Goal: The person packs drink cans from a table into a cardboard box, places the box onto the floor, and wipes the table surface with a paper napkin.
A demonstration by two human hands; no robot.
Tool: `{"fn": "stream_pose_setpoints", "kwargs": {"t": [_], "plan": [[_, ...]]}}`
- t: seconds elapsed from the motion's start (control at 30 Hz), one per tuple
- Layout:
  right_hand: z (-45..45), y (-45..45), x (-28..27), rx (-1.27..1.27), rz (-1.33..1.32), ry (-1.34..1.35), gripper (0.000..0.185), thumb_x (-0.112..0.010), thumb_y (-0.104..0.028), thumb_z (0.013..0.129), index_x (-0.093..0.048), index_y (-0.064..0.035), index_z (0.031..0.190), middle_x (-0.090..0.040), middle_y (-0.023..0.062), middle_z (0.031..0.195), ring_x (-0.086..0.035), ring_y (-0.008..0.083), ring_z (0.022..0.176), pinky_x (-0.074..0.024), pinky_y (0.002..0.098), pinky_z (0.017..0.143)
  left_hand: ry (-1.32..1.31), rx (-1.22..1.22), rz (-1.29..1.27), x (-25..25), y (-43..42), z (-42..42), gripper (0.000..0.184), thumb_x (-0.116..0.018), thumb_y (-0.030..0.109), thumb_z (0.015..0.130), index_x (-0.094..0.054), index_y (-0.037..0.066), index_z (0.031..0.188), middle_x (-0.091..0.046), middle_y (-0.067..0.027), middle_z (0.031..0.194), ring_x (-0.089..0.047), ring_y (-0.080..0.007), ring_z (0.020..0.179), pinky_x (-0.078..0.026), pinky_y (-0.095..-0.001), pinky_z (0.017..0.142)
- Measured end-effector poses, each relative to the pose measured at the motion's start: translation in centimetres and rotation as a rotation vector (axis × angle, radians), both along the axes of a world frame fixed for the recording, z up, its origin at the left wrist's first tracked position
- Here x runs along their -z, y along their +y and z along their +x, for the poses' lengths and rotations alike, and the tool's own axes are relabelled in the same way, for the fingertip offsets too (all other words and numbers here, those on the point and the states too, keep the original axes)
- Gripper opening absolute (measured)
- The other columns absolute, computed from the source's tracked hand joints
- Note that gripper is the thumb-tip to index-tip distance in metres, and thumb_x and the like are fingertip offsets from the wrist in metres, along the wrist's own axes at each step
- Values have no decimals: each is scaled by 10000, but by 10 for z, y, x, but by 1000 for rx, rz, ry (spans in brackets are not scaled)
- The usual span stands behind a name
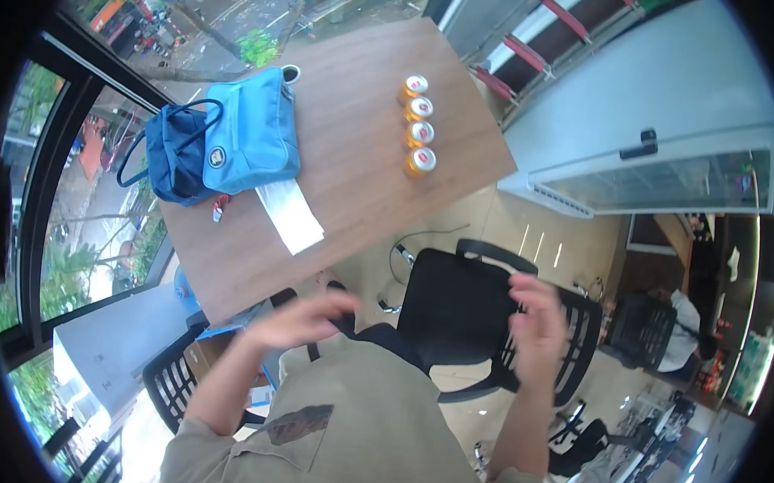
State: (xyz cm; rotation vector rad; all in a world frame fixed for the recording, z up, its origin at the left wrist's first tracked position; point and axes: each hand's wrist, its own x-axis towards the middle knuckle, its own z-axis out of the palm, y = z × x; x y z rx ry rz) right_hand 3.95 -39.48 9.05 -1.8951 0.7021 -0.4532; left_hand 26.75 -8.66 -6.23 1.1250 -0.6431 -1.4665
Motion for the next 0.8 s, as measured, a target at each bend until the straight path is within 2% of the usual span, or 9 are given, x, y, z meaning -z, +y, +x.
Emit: {"fn": "stream_pose_setpoints", "kwargs": {"t": [0.07, 0.13, 0.2, 0.37, 0.47, 0.5, 0.57, 0.7, 0.8], "plan": [[2, 0, 61, -27, 54, 110, 236, -678, 47, 971, -698, -27, 1194, -652, 121, 1341, -642, 210, 1253, -506, 330, 1076, -253, 129, -77, 44, -21, -41, 525, -755, 243, 990, -603, 75, 1463, -584, -132, 1505, -518, -262, 1434, -392, -427, 1223], [-4, 4, 103, -14, 174, 257, 172, -689, 11, 986, -712, -13, 1155, -664, 104, 1320, -680, 195, 1183, -554, 322, 1006, -218, 37, -85, 74, -39, -61, 495, -750, 263, 996, -626, 89, 1443, -599, -130, 1484, -540, -261, 1414, -413, -422, 1209], [6, 9, 121, -132, -26, 287, 128, -735, 1, 938, -731, 1, 1066, -722, 140, 1212, -712, 254, 1134, -569, 346, 958, -73, 1, 38, 73, -53, -61, 437, -742, 273, 1001, -662, 87, 1388, -633, -119, 1435, -573, -264, 1382, -433, -423, 1193], [76, 1, 156, -209, -236, 220, 147, -759, -28, 915, -717, 0, 1053, -736, 164, 1162, -718, 331, 1108, -559, 386, 969, -410, -65, 128, 79, -57, -27, 429, -758, 298, 960, -688, 64, 1312, -661, -153, 1364, -629, -320, 1286, -472, -422, 1130], [121, -30, 197, -147, -176, 302, 302, -796, -119, 911, -681, -20, 1171, -687, 156, 1246, -671, 334, 1182, -548, 402, 984, -890, -120, 390, 91, -54, -5, 499, -734, 315, 947, -646, 92, 1385, -577, -182, 1489, -510, -359, 1434, -403, -482, 1195], [138, -41, 210, -168, -165, 298, 302, -796, -119, 911, -681, -20, 1171, -687, 156, 1246, -671, 334, 1182, -548, 402, 984, -889, -132, 412, 98, -52, 2, 499, -734, 315, 947, -646, 92, 1385, -577, -182, 1489, -510, -359, 1434, -403, -482, 1195], [172, -62, 230, -19, -159, 394, 537, -859, -176, 865, -603, -36, 1316, -620, 154, 1320, -628, 343, 1222, -538, 421, 1002, -1208, -183, 687, 115, -54, 8, 659, -741, 320, 944, -527, 107, 1530, -425, -189, 1641, -375, -379, 1536, -336, -508, 1239], [213, -99, 261, -63, -244, 336, 829, -947, -231, 775, -487, -39, 1437, -547, 178, 1389, -590, 355, 1258, -512, 454, 1053, -1193, -187, 949, 134, -52, 7, 872, -768, 343, 934, -340, 113, 1658, -257, -189, 1741, -263, -390, 1600, -302, -540, 1259], [221, -113, 276, -112, -223, 285, 816, -951, -228, 766, -508, -36, 1423, -560, 182, 1373, -582, 361, 1269, -499, 466, 1069, -1189, -231, 1042, 136, -64, -3, 880, -767, 353, 936, -334, 109, 1662, -246, -182, 1748, -253, -387, 1606, -302, -531, 1259]]}}
